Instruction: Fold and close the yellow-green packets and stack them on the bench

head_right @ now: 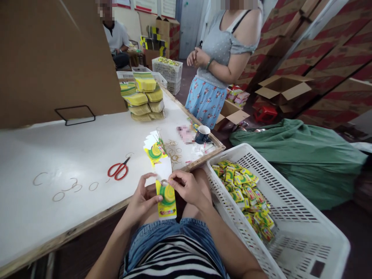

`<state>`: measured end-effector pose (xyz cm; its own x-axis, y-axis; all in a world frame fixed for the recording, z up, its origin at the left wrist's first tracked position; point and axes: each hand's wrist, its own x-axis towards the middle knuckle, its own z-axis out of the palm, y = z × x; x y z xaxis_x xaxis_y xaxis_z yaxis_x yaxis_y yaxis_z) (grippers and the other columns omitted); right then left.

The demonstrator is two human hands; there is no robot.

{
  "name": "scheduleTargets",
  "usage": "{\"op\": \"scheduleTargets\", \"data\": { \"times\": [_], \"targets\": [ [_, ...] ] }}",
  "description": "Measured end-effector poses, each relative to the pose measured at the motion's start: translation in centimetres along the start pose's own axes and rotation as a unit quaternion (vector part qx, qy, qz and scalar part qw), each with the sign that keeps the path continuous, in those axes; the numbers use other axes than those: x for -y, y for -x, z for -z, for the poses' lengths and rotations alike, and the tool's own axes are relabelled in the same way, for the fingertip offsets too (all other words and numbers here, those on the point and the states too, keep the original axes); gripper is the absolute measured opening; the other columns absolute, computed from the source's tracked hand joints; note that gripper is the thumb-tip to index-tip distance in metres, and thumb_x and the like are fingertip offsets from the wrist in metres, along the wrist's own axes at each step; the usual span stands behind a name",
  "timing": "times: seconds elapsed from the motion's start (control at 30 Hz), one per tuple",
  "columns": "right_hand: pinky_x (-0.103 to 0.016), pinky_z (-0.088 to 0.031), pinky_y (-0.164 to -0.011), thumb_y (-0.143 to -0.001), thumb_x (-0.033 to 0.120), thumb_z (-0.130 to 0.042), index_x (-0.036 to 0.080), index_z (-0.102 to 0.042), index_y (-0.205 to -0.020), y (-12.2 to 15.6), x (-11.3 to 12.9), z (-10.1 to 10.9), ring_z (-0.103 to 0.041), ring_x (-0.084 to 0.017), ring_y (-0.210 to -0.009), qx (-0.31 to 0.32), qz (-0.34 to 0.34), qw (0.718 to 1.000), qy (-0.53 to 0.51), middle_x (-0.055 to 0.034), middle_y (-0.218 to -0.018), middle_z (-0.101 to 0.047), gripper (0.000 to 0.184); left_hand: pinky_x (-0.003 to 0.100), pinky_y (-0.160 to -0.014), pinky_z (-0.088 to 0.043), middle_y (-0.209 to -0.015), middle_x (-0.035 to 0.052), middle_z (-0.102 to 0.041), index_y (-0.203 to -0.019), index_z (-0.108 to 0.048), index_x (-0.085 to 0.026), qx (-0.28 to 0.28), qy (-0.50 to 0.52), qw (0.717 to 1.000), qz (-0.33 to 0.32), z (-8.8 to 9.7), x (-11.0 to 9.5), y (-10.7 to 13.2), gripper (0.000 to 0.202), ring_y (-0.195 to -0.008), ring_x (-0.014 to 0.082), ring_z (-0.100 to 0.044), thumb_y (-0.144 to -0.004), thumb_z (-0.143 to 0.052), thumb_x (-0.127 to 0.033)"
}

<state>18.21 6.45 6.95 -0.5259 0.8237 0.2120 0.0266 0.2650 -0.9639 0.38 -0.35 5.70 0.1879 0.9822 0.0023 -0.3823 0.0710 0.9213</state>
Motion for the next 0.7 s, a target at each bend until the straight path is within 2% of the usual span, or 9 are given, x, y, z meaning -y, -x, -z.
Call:
{"op": "scheduleTargets", "data": {
  "times": [0.03,0.1,0.17,0.23,0.3,0.4,0.47,0.57,0.7],
  "targets": [
    [-0.025,-0.045,-0.065,-0.089,0.031,-0.061,0.020,-0.064,-0.095,0.0,-0.1,-0.1,-0.057,-0.015,-0.071,-0.011,-0.001,1.000,-0.012,-0.0015,-0.079,-0.061,0.013,0.030,-0.074,-0.055,-0.099,0.0048,-0.072,-0.133,-0.027,-0.029,-0.003,0.003,1.000,0.001,0.0,0.0,-0.1,0.073,-0.083,0.0202,-0.071,-0.078,-0.075,-0.025],
    [-0.026,-0.047,-0.067,-0.089,0.032,-0.061,0.024,-0.055,-0.122,-0.1,-0.2,-0.3,-0.058,-0.016,-0.073,-0.026,-0.011,0.999,-0.042,-0.0011,-0.083,-0.062,0.035,0.032,-0.076,-0.056,-0.104,0.0071,-0.071,-0.139,-0.020,-0.029,-0.002,0.001,1.000,0.003,0.1,0.0,-0.2,0.081,-0.086,0.0215,-0.071,-0.079,-0.074,-0.027],
    [-0.029,-0.049,-0.073,-0.090,0.034,-0.060,0.025,-0.051,-0.131,-0.2,-0.1,-0.1,-0.060,-0.017,-0.080,-0.025,-0.006,0.999,-0.028,-0.0027,-0.089,-0.063,0.044,0.033,-0.077,-0.056,-0.105,0.0085,-0.071,-0.133,-0.032,-0.025,-0.001,-0.011,1.000,0.001,0.2,0.0,-0.3,0.067,-0.087,0.0218,-0.071,-0.080,-0.073,-0.029],
    [-0.033,-0.048,-0.083,-0.091,0.038,-0.057,0.023,-0.065,-0.116,-0.4,0.1,0.2,-0.059,-0.020,-0.092,-0.019,0.023,0.999,0.031,-0.0060,-0.096,-0.063,0.030,0.031,-0.076,-0.056,-0.104,0.0082,-0.071,-0.123,-0.042,-0.022,-0.019,-0.031,0.999,-0.009,0.4,0.1,-0.4,0.053,-0.084,0.0206,-0.071,-0.080,-0.072,-0.030],
    [-0.034,-0.046,-0.085,-0.093,0.042,-0.051,0.020,-0.072,-0.099,-0.4,0.5,0.7,-0.058,-0.021,-0.094,-0.004,0.037,0.997,0.066,-0.0076,-0.097,-0.063,0.031,0.029,-0.070,-0.056,-0.101,0.0069,-0.070,-0.119,-0.045,-0.022,-0.049,-0.066,0.997,-0.010,0.4,0.3,-0.4,0.048,-0.076,0.0182,-0.070,-0.080,-0.071,-0.032],
    [-0.028,-0.046,-0.066,-0.089,0.039,-0.057,0.019,-0.067,-0.108,-0.4,1.0,0.9,-0.056,-0.016,-0.071,0.031,-0.036,0.997,0.064,-0.0023,-0.080,-0.062,0.029,0.027,-0.065,-0.055,-0.099,0.0061,-0.070,-0.120,-0.046,-0.022,-0.080,-0.119,0.990,-0.008,0.2,0.6,-0.4,0.046,-0.069,0.0164,-0.069,-0.082,-0.069,-0.035],
    [-0.023,-0.039,-0.054,-0.083,0.030,-0.063,0.019,-0.061,-0.114,-0.4,1.2,0.6,-0.050,-0.012,-0.056,0.035,-0.088,0.991,0.092,0.0037,-0.066,-0.057,0.033,0.029,-0.069,-0.055,-0.101,0.0071,-0.070,-0.122,-0.046,-0.022,-0.068,-0.130,0.989,-0.009,0.0,0.8,-0.4,0.046,-0.074,0.0178,-0.069,-0.084,-0.067,-0.035],
    [-0.021,-0.031,-0.050,-0.081,0.021,-0.060,0.019,-0.058,-0.107,-0.5,1.5,0.0,-0.044,-0.011,-0.049,0.013,-0.098,0.977,0.187,0.0083,-0.056,-0.049,0.026,0.032,-0.078,-0.055,-0.107,0.0095,-0.070,-0.126,-0.044,-0.021,-0.039,-0.114,0.993,-0.007,-0.3,0.8,-0.5,0.046,-0.085,0.0200,-0.069,-0.086,-0.063,-0.035],
    [-0.021,-0.032,-0.052,-0.080,0.020,-0.060,0.019,-0.057,-0.104,-0.5,2.0,-0.7,-0.045,-0.011,-0.048,-0.008,-0.092,0.961,0.260,0.0100,-0.053,-0.046,0.024,0.030,-0.076,-0.055,-0.107,0.0098,-0.070,-0.123,-0.043,-0.020,-0.046,-0.085,0.995,-0.005,-0.3,0.5,-0.6,0.049,-0.085,0.0200,-0.070,-0.083,-0.067,-0.035]
  ]
}}
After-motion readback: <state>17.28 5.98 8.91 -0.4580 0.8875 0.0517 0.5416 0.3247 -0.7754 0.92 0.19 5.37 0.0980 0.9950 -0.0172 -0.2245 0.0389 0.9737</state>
